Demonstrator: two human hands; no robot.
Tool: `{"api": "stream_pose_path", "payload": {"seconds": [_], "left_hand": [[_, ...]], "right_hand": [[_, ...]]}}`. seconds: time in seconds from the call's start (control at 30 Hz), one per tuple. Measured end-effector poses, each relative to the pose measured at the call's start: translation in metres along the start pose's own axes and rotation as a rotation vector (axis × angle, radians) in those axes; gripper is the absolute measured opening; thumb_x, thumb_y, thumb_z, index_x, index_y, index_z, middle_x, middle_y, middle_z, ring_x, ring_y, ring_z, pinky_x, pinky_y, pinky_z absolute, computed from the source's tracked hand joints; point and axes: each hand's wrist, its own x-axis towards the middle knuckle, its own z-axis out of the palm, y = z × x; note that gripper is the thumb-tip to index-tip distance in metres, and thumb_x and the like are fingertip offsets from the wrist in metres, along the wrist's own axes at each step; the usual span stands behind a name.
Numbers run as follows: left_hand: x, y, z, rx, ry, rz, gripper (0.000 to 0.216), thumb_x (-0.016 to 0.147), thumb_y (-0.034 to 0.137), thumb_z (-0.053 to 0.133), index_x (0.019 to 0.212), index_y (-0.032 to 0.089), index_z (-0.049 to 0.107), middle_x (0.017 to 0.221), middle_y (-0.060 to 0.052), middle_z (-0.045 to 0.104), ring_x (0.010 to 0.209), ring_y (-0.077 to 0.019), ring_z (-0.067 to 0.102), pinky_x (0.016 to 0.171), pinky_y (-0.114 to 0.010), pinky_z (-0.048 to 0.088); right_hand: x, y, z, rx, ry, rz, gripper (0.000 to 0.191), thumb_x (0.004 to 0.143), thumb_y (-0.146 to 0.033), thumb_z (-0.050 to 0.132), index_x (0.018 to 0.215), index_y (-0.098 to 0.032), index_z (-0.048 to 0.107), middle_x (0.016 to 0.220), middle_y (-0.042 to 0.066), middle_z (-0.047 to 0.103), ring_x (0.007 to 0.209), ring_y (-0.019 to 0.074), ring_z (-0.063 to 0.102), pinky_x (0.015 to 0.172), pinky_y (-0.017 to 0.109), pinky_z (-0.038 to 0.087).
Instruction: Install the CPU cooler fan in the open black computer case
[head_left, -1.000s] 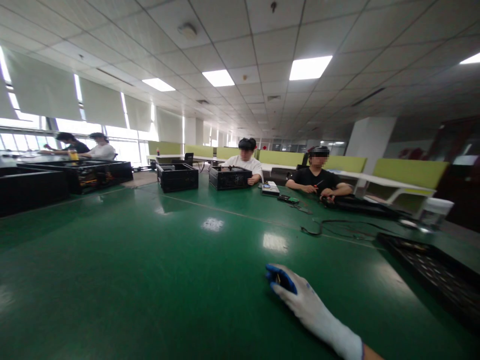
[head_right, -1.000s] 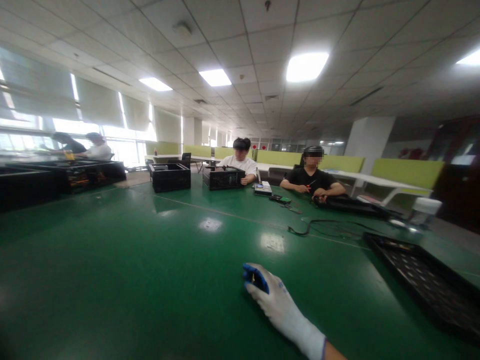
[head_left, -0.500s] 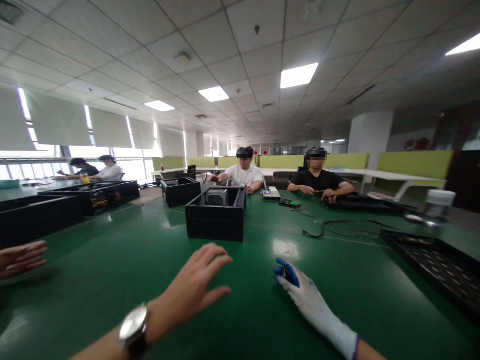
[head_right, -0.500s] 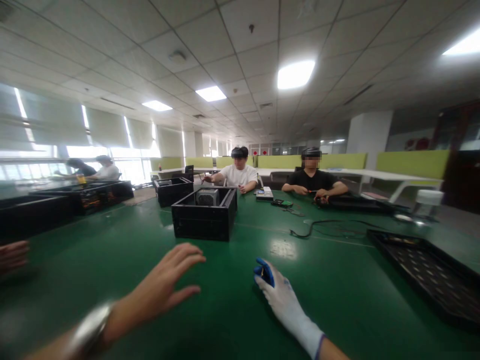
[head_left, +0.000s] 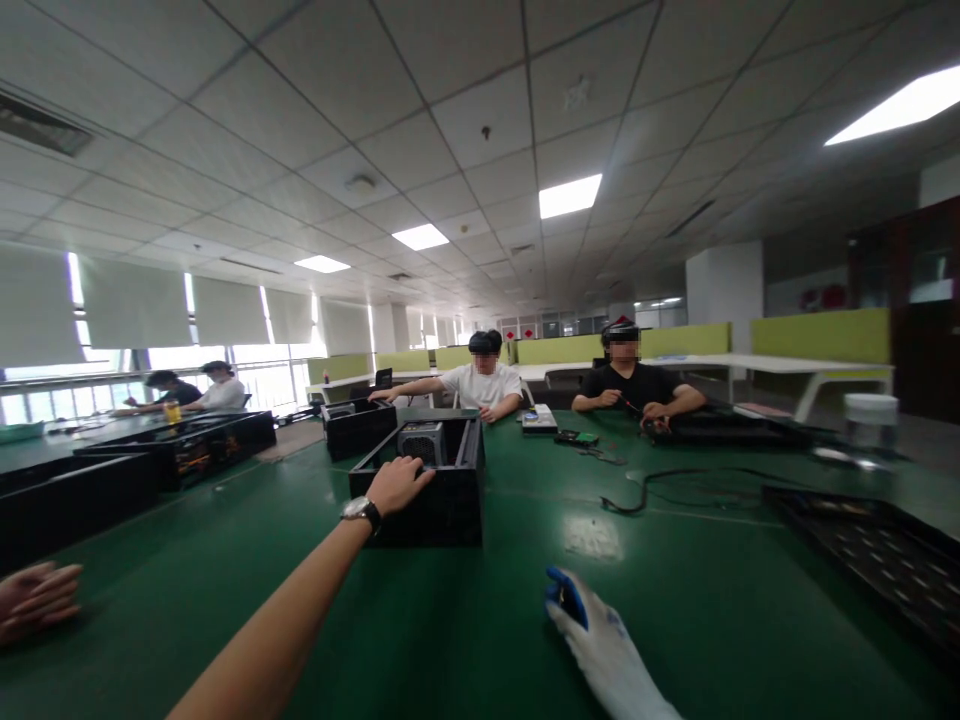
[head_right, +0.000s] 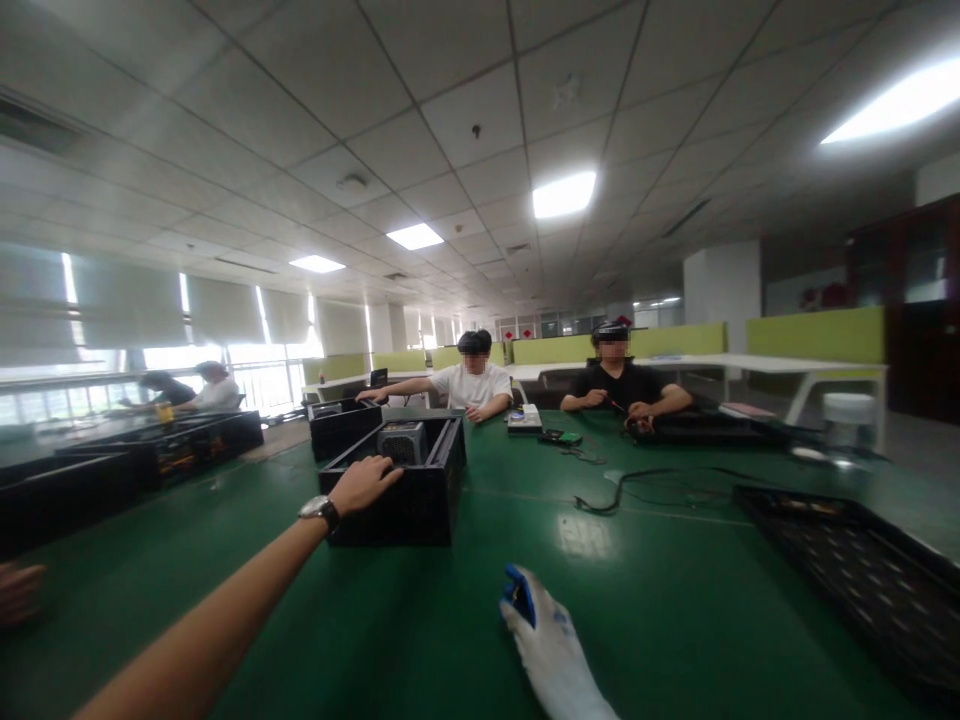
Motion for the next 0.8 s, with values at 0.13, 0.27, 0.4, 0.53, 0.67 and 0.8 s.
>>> {"api": "stream_pose_path", "payload": {"seconds": [0.13, 0.27, 0.4, 0.53, 0.67, 0.8], "left_hand": [[-0.081, 0.029, -0.040, -0.019, -0.052, 0.033, 0.042, 0.107, 0.044, 0.039, 0.111, 0.011, 0.064, 0.111, -0.013, 0.067, 0.107, -0.0277, 0.063, 0.098, -0.049, 0.050], [-0.201, 0.053, -0.117, -0.133, -0.247, 0.174, 0.050, 0.101, 0.061, 0.045, 0.128, 0.022, 0.062, 0.124, -0.009, 0.067, 0.112, -0.0290, 0.064, 0.100, -0.045, 0.051], [-0.261, 0.055, -0.192, -0.356, -0.572, 0.304, 0.042, 0.104, 0.053, 0.044, 0.136, 0.032, 0.060, 0.130, -0.004, 0.068, 0.110, -0.0257, 0.068, 0.094, -0.036, 0.053], [-0.230, 0.026, -0.174, -0.161, -0.548, 0.512, 0.047, 0.103, 0.037, 0.053, 0.149, 0.028, 0.045, 0.141, -0.007, 0.059, 0.126, -0.0235, 0.059, 0.109, -0.034, 0.046], [-0.183, 0.002, -0.110, 0.086, -0.579, 0.535, 0.066, 0.087, 0.036, 0.076, 0.146, 0.021, 0.050, 0.142, -0.021, 0.055, 0.130, -0.0406, 0.053, 0.108, -0.054, 0.047], [-0.163, 0.001, -0.081, 0.172, -0.642, 0.527, 0.085, 0.069, 0.047, 0.088, 0.141, 0.019, 0.052, 0.136, -0.024, 0.056, 0.124, -0.0449, 0.057, 0.100, -0.055, 0.053]], "right_hand": [[0.002, -0.007, -0.013, 0.161, 0.053, 0.050, 0.051, 0.090, -0.039, 0.047, 0.136, -0.022, 0.061, 0.140, 0.014, 0.064, 0.124, 0.0334, 0.064, 0.109, 0.049, 0.048], [0.003, -0.015, -0.028, 0.404, 0.047, 0.183, 0.066, 0.087, -0.059, 0.044, 0.139, -0.020, 0.057, 0.128, 0.014, 0.071, 0.122, 0.0327, 0.065, 0.108, 0.046, 0.049], [0.001, -0.026, -0.040, 0.472, 0.013, 0.240, 0.079, 0.080, -0.069, 0.050, 0.141, -0.019, 0.057, 0.133, 0.014, 0.069, 0.127, 0.0344, 0.061, 0.111, 0.047, 0.045], [-0.007, -0.035, -0.050, 0.517, -0.012, 0.224, 0.084, 0.077, -0.071, 0.055, 0.140, -0.016, 0.059, 0.139, 0.014, 0.065, 0.130, 0.0335, 0.060, 0.113, 0.046, 0.043], [-0.030, -0.031, -0.061, 0.484, -0.030, 0.285, 0.087, 0.072, -0.069, 0.061, 0.144, -0.021, 0.056, 0.124, 0.010, 0.074, 0.119, 0.0338, 0.067, 0.103, 0.047, 0.051], [-0.060, -0.022, -0.087, 0.412, 0.013, 0.374, 0.075, 0.068, -0.066, 0.066, 0.129, -0.023, 0.068, 0.097, 0.008, 0.081, 0.092, 0.0330, 0.076, 0.078, 0.041, 0.059]]}}
